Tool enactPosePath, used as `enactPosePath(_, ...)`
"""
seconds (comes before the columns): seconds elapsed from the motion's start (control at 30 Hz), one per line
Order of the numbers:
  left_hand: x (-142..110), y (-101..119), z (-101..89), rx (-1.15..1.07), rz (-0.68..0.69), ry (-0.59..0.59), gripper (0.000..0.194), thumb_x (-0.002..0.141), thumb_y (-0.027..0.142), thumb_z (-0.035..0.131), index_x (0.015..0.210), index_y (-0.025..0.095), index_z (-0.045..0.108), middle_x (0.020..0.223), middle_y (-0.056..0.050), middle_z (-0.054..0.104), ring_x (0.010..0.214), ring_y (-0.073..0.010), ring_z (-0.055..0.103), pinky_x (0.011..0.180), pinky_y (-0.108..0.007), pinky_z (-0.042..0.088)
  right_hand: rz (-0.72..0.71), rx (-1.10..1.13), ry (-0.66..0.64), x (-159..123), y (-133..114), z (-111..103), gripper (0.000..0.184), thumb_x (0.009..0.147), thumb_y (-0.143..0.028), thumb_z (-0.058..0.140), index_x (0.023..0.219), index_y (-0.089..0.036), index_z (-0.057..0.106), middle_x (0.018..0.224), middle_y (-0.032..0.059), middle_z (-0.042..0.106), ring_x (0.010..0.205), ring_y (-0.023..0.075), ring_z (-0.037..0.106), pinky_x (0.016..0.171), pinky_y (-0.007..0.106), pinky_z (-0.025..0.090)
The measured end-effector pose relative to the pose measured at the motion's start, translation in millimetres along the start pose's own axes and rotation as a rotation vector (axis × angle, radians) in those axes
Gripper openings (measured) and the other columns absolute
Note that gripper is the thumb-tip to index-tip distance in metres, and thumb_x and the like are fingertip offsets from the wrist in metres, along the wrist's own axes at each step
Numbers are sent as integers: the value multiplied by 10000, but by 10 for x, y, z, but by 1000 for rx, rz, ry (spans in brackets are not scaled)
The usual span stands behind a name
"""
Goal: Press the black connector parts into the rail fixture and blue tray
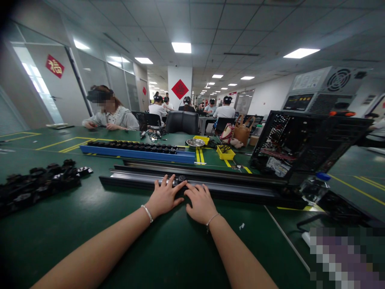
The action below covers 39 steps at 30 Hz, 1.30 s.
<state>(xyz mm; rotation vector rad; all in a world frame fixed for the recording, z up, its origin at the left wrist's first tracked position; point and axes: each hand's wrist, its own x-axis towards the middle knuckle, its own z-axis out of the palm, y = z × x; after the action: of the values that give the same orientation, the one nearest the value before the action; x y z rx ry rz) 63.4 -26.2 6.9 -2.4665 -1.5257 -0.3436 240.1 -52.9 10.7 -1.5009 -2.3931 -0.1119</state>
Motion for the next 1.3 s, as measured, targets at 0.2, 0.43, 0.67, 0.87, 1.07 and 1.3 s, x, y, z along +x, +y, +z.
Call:
enactPosePath(0.2, -7, 5, -17, 15, 1, 9, 602, 815, 617, 359, 1379, 450, 231, 1459, -117, 291, 1307, -416, 239, 941, -657, 222, 81, -61, 99, -26, 104, 98, 494, 749, -261, 465, 1243, -287, 468, 1431, -3, 367, 1335, 240, 218, 1092, 486, 104)
enactPosePath(0.43, -14, 0, 25, 52, 30, 69, 563, 820, 587, 391, 1349, 405, 333, 1433, -129, 337, 1304, -413, 248, 934, -657, 239, 171, -145, 72, -1, 122, 135, 521, 765, -283, 468, 1286, -259, 448, 1462, 47, 314, 1345, 301, 202, 1073, 519, 124)
enactPosePath(0.67, -6, -2, 25, 68, 23, 59, 570, 824, 581, 380, 1329, 317, 394, 1423, -147, 352, 1302, -398, 261, 945, -638, 260, 173, -146, 60, 6, 118, 107, 486, 770, -292, 469, 1253, -241, 481, 1435, 49, 362, 1334, 305, 224, 1075, 505, 131)
enactPosePath(0.87, -13, 3, 30, 73, 11, 52, 559, 832, 569, 373, 1316, 289, 409, 1427, -147, 347, 1312, -384, 247, 961, -631, 247, 163, -134, 34, 7, 134, 85, 499, 769, -289, 470, 1266, -243, 471, 1435, 51, 362, 1329, 290, 238, 1072, 476, 152)
enactPosePath(1.07, -17, 25, -16, 31, -15, 20, 587, 828, 551, 408, 1375, 371, 289, 1447, -120, 321, 1313, -381, 247, 967, -634, 226, 153, -132, 17, 11, 136, 63, 502, 773, -297, 471, 1271, -238, 466, 1431, 58, 368, 1332, 294, 225, 1065, 476, 163)
enactPosePath(1.3, -14, 31, -34, 21, -36, 6, 544, 830, 529, 428, 1342, 364, 348, 1449, -112, 318, 1308, -370, 263, 977, -630, 218, 146, -125, 21, 6, 144, 60, 499, 776, -301, 470, 1271, -236, 467, 1423, 51, 380, 1328, 289, 231, 1067, 471, 166)
